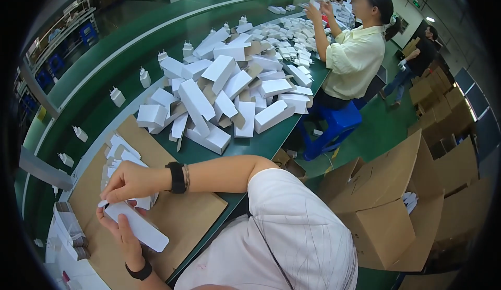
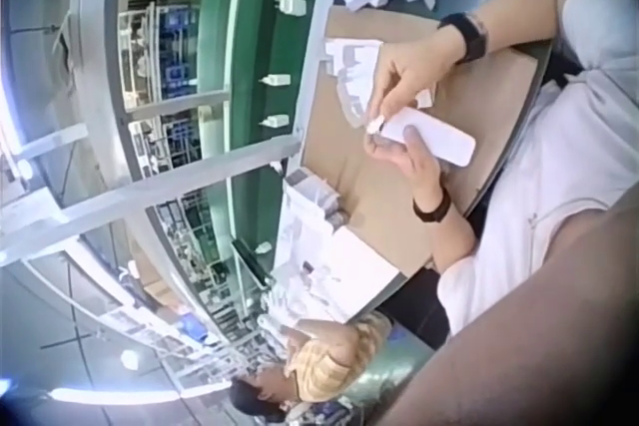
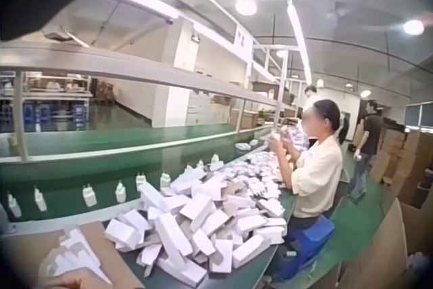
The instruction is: The person picks up flat cardboard boxes from a stack, folds them by hand into a rectangular shape, and places the assembled boxes onto a pile on the table.
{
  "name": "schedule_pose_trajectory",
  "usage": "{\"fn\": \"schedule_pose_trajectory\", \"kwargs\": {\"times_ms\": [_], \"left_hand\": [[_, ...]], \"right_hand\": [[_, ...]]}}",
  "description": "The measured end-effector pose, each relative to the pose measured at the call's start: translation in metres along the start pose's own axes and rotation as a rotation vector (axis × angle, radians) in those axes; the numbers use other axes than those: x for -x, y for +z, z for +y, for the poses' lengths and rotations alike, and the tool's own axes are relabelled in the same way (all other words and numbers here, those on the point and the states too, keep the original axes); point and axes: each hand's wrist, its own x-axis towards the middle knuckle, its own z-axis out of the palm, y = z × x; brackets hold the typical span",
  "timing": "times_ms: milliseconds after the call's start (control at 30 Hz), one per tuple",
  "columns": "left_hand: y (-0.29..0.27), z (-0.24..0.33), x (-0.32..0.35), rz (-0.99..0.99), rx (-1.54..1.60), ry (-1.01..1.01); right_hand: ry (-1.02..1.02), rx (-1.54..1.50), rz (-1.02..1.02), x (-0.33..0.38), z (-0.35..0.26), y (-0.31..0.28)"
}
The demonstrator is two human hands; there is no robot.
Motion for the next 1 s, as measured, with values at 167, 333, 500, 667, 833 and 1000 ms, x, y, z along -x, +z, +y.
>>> {"fn": "schedule_pose_trajectory", "kwargs": {"times_ms": [167, 333, 500, 667, 833, 1000], "left_hand": [[0.006, 0.006, -0.002, -0.093, 0.010, 0.015], [0.000, 0.006, -0.002, -0.113, -0.009, 0.007], [-0.012, 0.012, -0.004, -0.086, 0.037, -0.037], [-0.016, -0.004, -0.006, -0.129, -0.130, 0.038], [-0.028, -0.006, -0.012, 0.033, -0.164, 0.204], [-0.036, -0.010, -0.017, 0.246, -1.268, 0.200]], "right_hand": [[0.148, 0.014, -0.067, 0.000, -0.012, -0.008], [0.150, 0.012, -0.093, -0.003, -0.005, -0.008], [0.089, 0.017, -0.177, -0.005, 0.014, -0.006], [0.051, 0.259, -0.143, 0.003, -0.004, -0.014], [-0.445, 0.967, 0.481, 0.017, -0.090, -0.057], [-0.885, 1.551, 1.297, 0.037, -0.122, -0.135]]}}
